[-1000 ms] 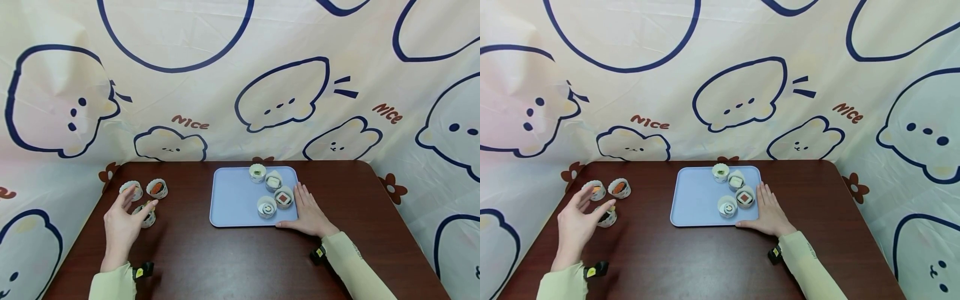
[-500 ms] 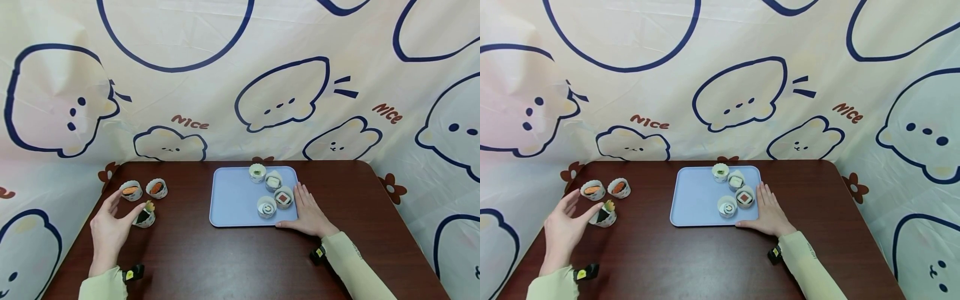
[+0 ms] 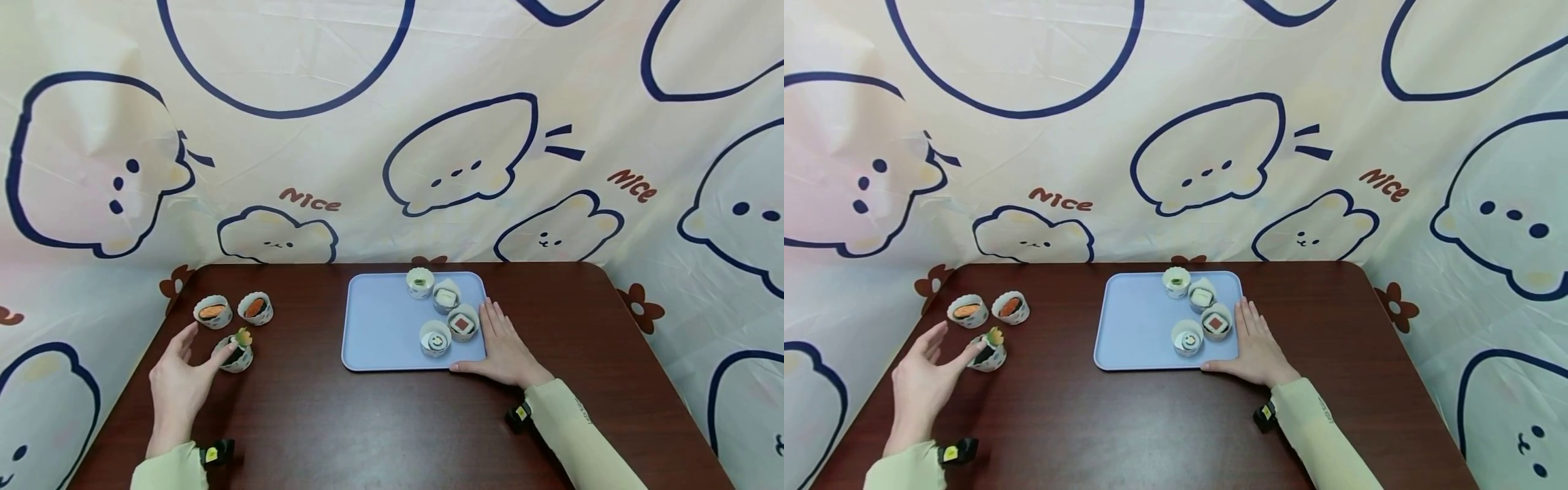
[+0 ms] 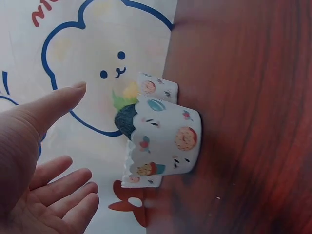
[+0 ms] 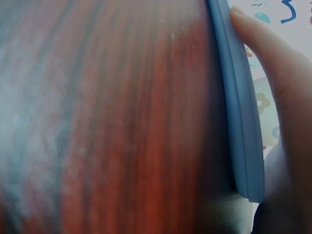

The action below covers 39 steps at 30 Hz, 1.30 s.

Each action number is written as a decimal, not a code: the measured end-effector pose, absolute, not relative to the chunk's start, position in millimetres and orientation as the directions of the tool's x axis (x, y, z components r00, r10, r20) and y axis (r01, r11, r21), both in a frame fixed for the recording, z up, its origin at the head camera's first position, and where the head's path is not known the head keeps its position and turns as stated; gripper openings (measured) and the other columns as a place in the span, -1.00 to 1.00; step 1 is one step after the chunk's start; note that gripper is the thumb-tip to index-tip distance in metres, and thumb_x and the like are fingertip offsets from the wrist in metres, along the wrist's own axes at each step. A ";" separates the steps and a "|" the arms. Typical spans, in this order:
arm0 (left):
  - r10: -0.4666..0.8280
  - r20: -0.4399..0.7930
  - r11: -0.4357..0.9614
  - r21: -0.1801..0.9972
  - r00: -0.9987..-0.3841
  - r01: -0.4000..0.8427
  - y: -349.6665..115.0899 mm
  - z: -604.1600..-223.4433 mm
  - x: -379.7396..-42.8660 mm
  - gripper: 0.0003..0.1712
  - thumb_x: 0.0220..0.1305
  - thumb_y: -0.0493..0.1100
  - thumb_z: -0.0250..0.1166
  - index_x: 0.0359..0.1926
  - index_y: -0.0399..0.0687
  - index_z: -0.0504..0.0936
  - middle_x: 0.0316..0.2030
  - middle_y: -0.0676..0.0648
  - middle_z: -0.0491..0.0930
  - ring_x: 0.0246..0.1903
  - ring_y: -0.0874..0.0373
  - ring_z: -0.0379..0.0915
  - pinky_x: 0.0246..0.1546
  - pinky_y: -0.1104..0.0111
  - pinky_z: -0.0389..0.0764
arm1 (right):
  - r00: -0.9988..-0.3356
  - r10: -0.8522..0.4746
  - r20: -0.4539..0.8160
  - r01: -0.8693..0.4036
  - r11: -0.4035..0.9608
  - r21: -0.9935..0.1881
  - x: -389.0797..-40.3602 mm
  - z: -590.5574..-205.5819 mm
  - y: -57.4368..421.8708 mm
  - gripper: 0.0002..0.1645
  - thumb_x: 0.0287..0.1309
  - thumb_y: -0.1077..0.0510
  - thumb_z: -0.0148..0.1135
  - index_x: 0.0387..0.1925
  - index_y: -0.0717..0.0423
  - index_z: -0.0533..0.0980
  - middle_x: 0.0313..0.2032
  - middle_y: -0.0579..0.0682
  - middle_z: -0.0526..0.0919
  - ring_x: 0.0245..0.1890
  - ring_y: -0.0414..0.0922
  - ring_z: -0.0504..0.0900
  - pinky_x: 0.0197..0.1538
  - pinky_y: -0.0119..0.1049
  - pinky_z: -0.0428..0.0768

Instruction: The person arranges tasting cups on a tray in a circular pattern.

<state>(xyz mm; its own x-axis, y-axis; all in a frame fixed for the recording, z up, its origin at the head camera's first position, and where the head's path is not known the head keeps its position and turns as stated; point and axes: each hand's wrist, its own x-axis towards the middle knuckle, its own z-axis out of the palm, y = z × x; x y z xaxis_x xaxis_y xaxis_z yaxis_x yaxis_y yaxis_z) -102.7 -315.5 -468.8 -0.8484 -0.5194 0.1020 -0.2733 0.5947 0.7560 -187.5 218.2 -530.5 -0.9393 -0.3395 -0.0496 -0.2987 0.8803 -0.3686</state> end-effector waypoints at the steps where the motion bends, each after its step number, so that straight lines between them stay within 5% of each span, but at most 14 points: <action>1: -0.520 0.095 0.592 0.756 -0.849 -0.278 -316.0 -470.1 -102.7 0.03 0.20 0.15 0.50 0.53 -0.19 0.26 0.42 -0.30 0.32 0.33 -0.35 0.29 0.26 -0.15 0.35 | -0.939 -0.340 -0.049 -0.300 0.880 -0.367 -187.4 -530.6 218.3 0.74 -0.22 -0.81 0.15 0.60 0.29 -0.23 0.60 0.20 -0.32 0.57 0.13 -0.34 0.52 0.10 -0.19; 39: -0.478 0.000 0.587 0.744 -0.878 -0.320 -311.0 -504.9 -107.1 0.07 0.12 0.06 0.58 0.48 -0.34 0.27 0.32 -0.50 0.35 0.24 -0.40 0.37 0.16 -0.18 0.44 | -0.943 -0.328 -0.054 -0.288 0.886 -0.362 -190.4 -533.3 219.1 0.76 -0.26 -0.83 0.13 0.61 0.24 -0.26 0.60 0.16 -0.35 0.58 0.10 -0.35 0.52 0.09 -0.17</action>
